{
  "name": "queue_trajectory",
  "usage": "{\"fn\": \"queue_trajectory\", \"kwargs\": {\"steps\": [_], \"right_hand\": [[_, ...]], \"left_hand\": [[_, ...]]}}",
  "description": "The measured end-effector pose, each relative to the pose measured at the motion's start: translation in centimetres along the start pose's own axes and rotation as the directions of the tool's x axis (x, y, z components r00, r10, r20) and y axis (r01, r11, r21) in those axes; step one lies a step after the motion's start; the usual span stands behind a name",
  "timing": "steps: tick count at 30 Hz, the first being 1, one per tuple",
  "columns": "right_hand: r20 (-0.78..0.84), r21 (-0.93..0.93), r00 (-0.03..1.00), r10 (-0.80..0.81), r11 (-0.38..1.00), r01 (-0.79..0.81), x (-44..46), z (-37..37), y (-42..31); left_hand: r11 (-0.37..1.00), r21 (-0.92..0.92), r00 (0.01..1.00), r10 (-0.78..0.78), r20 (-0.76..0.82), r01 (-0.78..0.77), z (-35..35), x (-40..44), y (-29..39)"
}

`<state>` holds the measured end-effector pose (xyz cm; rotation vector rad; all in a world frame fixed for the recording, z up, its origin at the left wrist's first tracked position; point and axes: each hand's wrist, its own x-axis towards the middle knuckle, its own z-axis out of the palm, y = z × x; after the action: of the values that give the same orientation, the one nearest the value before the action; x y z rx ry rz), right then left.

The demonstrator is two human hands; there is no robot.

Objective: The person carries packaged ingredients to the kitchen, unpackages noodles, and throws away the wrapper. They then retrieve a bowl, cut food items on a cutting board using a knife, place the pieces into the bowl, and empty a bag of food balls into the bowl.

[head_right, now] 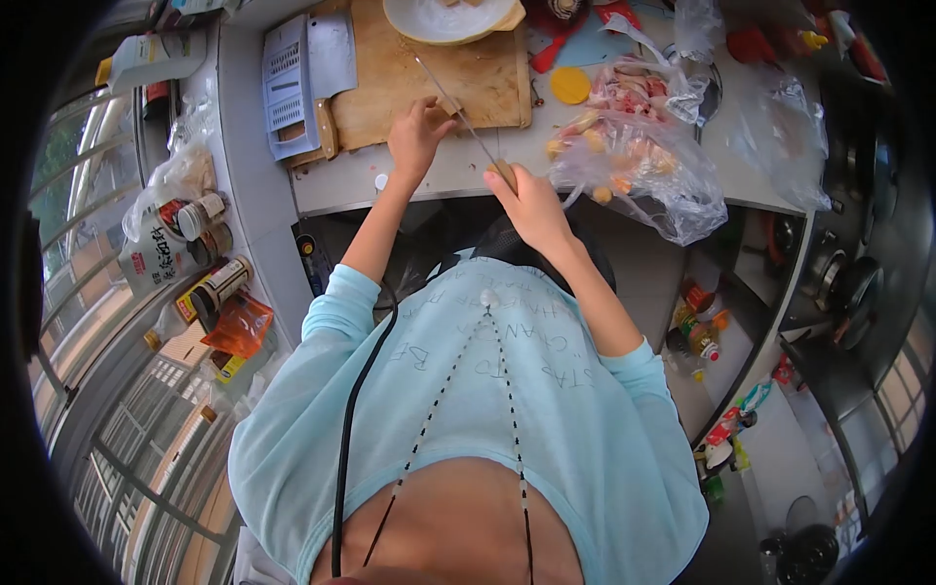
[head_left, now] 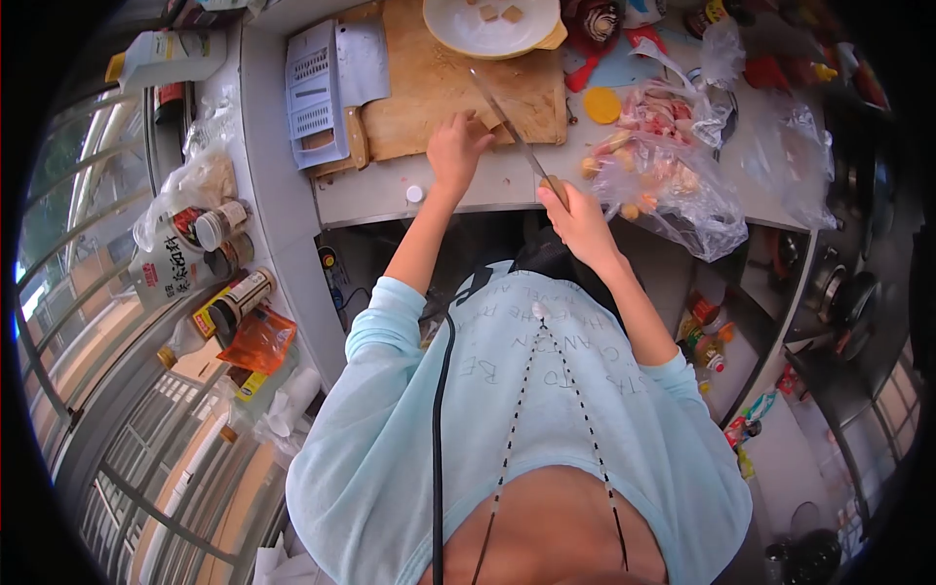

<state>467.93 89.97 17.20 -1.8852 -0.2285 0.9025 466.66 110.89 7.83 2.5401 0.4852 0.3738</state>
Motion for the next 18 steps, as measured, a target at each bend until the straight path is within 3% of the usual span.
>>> {"fn": "queue_trajectory", "kwargs": {"steps": [4, 7, 13, 18], "right_hand": [[0.003, -0.074, 1.0, 0.005, 0.997, -0.004, 1.8, 1.2, 1.7], [0.008, -0.027, 0.997, 0.071, 0.997, -0.071, 2.1, 1.7, 2.1], [0.02, -0.007, 0.999, 0.049, 0.999, -0.049, 3.0, 2.2, 3.6], [-0.014, -0.081, 0.999, 0.03, 0.996, -0.031, 3.0, 2.3, 3.3]], "left_hand": [[0.998, -0.06, 1.0, 0.008, -0.026, -0.01, 0.1, -0.2, -0.9], [0.998, -0.066, 0.999, 0.014, -0.035, -0.016, 0.0, 0.0, -0.8], [1.0, -0.026, 0.999, 0.016, 0.028, -0.015, -0.3, 0.0, -0.7], [0.994, -0.1, 0.998, -0.034, 0.046, 0.039, 0.5, -0.1, -1.2]]}}
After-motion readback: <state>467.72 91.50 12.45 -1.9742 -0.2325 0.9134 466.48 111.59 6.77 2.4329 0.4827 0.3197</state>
